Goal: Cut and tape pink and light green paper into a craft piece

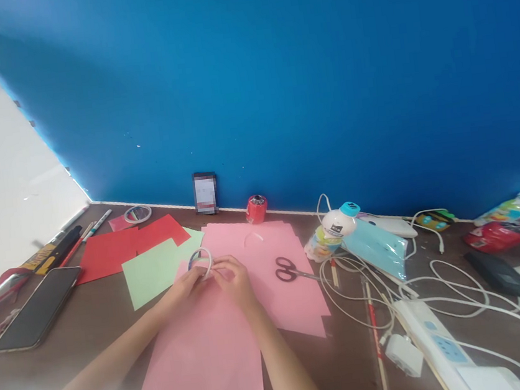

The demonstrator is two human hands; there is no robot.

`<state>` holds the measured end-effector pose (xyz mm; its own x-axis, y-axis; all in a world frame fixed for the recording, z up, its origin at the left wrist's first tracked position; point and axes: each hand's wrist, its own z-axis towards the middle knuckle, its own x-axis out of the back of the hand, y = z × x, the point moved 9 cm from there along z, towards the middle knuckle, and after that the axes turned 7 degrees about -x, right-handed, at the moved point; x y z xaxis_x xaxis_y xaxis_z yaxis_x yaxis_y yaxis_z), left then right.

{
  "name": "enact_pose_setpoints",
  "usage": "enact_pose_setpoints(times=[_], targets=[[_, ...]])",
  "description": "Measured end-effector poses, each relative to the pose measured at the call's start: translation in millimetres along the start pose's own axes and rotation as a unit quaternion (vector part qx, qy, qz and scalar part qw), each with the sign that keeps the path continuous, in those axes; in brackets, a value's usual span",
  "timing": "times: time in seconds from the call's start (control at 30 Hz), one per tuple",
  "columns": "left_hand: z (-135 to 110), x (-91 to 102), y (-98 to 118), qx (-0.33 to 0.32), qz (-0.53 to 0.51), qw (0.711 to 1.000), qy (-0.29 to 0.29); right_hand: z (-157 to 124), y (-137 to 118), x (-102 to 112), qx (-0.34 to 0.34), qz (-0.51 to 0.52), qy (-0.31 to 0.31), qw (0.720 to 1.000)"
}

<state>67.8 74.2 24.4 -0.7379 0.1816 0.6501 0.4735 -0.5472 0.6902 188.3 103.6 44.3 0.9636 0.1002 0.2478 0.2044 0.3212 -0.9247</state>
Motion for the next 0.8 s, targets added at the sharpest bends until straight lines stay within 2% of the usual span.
enact_pose_setpoints(times=[0.2, 0.4, 0.63, 0.73, 0.8], targets=[[-1, 5.1, -2, 0.011, 0.056, 0.998, 0.008, -2, 3, -10, -0.028, 0.009, -0.032, 0.999], [-1, 1.1, -4, 0.001, 0.075, 0.997, 0.005, 0, 6, -7, -0.044, 0.004, -0.015, 0.999], [-4, 6.5, 5, -0.069, 0.143, 0.987, 0.015, 5, 17, 9, -0.106, 0.071, 0.016, 0.992], [-6, 6.8, 9, -0.083, 0.183, 0.980, 0.003, 5, 15, 6, -0.109, 0.113, -0.012, 0.988], [-6, 8.5, 8, -0.064, 0.216, 0.974, 0.013, 6, 12, 3, -0.105, 0.131, -0.026, 0.985]])
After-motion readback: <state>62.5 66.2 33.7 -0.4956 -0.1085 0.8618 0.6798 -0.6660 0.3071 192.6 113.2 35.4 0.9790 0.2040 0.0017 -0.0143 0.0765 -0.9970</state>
